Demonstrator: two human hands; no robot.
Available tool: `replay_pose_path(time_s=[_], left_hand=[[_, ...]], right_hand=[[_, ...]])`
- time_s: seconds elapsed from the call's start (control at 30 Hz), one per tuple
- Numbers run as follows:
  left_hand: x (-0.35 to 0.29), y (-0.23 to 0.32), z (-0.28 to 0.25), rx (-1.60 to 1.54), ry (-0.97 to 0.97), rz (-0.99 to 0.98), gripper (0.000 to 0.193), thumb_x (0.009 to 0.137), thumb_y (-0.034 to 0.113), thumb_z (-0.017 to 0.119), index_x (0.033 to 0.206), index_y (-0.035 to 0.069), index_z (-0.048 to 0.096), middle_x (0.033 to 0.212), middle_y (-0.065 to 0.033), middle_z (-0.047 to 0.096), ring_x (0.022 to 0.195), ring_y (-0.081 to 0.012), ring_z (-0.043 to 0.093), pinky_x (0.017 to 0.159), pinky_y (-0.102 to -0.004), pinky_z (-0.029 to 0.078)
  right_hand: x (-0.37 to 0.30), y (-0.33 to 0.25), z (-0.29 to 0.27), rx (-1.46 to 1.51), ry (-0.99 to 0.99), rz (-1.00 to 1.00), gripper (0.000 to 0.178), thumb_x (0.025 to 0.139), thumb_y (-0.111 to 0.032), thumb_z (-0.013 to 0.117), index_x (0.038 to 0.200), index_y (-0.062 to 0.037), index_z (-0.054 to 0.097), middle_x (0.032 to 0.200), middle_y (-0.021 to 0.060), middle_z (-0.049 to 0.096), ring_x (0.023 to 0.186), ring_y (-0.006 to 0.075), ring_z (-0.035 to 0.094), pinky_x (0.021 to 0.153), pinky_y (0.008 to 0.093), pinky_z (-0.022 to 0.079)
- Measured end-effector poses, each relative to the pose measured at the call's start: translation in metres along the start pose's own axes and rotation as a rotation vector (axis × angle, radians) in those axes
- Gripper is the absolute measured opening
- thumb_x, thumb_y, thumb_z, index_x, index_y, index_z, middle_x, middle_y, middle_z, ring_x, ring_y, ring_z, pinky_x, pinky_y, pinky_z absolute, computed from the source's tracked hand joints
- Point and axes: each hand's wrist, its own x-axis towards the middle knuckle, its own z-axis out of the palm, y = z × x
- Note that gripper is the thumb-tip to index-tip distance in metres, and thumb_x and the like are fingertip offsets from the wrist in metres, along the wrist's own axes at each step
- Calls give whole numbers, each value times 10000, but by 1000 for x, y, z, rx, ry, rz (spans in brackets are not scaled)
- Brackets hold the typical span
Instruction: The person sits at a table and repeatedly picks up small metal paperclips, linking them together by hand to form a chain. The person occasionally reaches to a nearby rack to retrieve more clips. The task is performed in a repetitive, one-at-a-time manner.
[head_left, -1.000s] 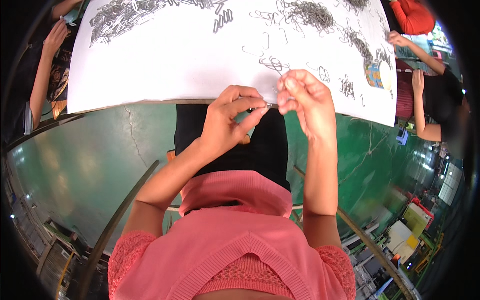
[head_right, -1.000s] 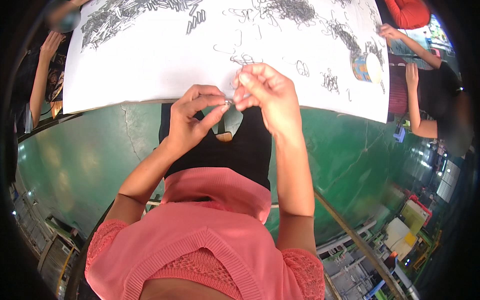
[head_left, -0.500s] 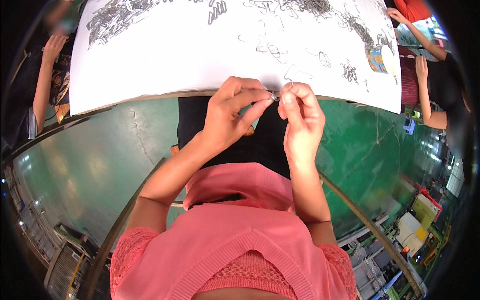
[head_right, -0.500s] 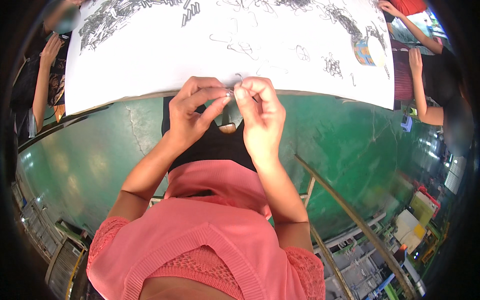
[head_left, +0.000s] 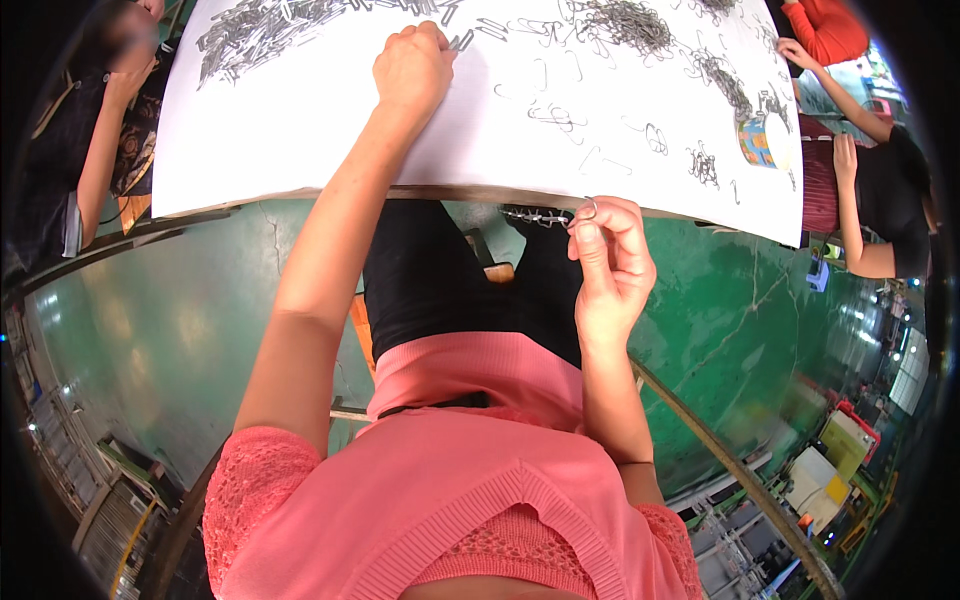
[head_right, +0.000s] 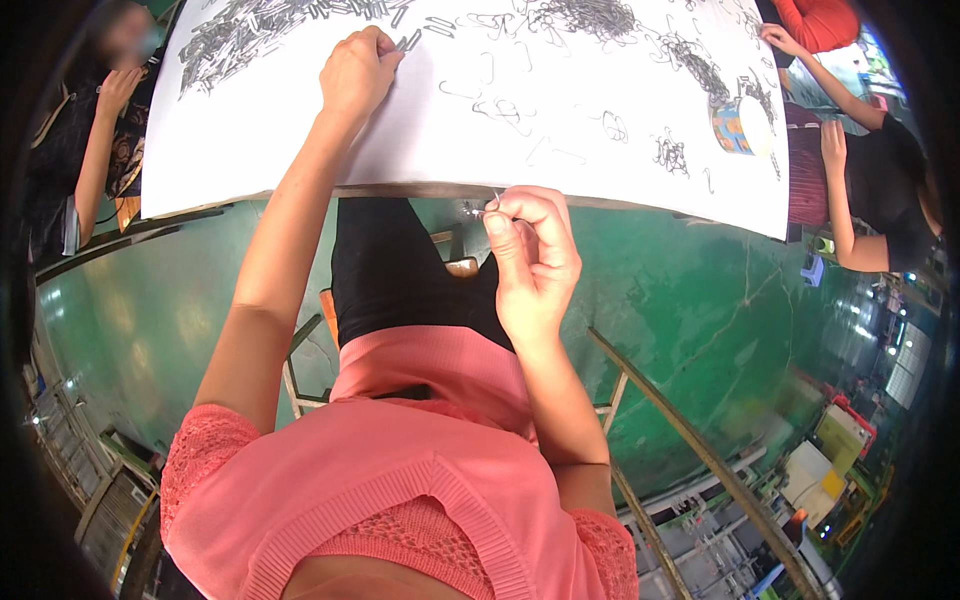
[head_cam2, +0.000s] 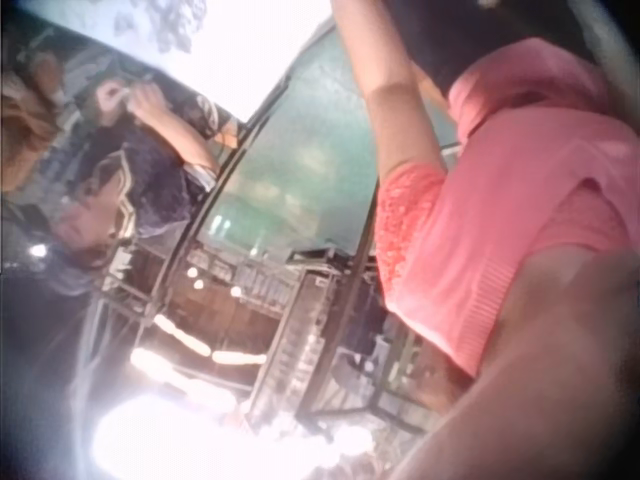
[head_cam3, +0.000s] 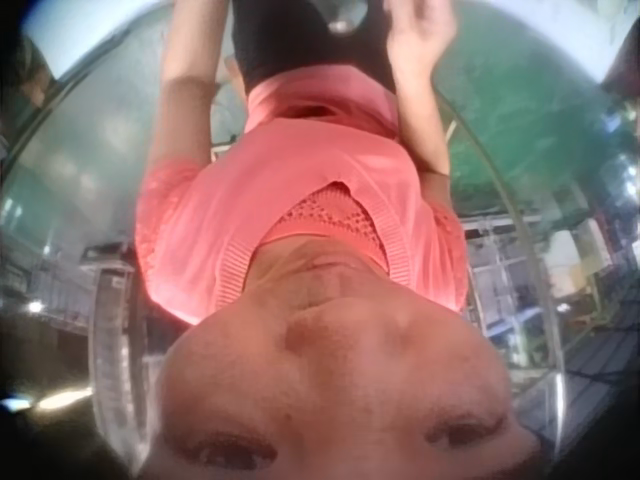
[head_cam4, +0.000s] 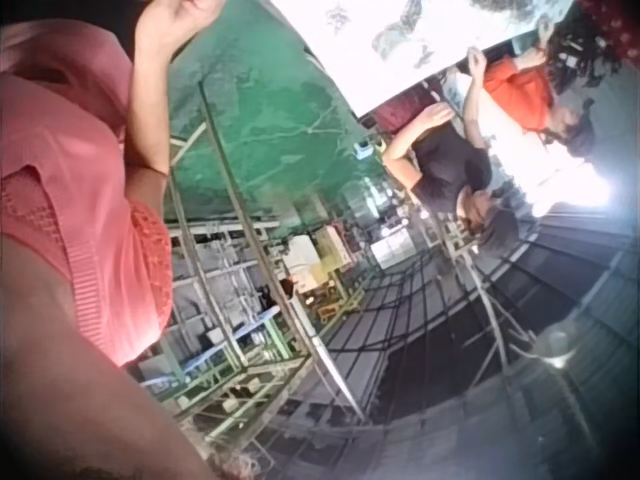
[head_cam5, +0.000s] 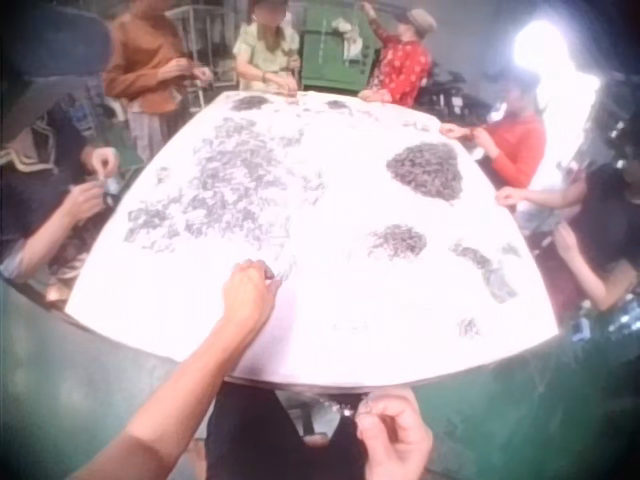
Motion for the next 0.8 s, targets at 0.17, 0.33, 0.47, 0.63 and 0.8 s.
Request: replay_pose_path(time_s=[0.17,0.33,0.47,0.63,0.8], left_hand=[[-12,0,1,-179,77,44,183,799,145,670,967,73,666,822,-72,645,747,-223,611,698,-338,479],[-65,46,-48,-883,-350,-86,206,830,166,680,968,14,674,833,-42,665,765,-101,594,705,-267,464],[-96,71,-73,-1222,-541,-110,139,844,82,658,947,-10,672,838,-47,666,810,-101,607,739,-249,474],[-107,80,-83,-1198,-537,-147,128,825,27,666,945,-17,672,907,-74,662,827,-131,618,785,-267,493],[-115,79,-81,-957,-263,138,112,788,37,700,899,32,703,1027,-80,615,901,-140,599,797,-268,488]], right_hand=[[-2,7,-2,-47,-14,-3,61,853,15,618,890,-27,596,949,44,530,789,78,511,622,196,412],[1,16,-1,-121,-13,-30,39,856,-19,617,887,-29,594,914,43,554,803,105,553,636,210,431],[6,21,0,-187,-3,-97,50,840,-37,634,875,-48,600,878,31,573,753,119,551,597,229,413],[9,19,3,-274,19,-133,50,831,-32,638,859,-48,600,873,39,572,745,121,545,586,233,416],[11,22,1,-402,-12,-198,74,830,-74,651,873,-35,604,869,45,571,737,129,545,596,240,426]])
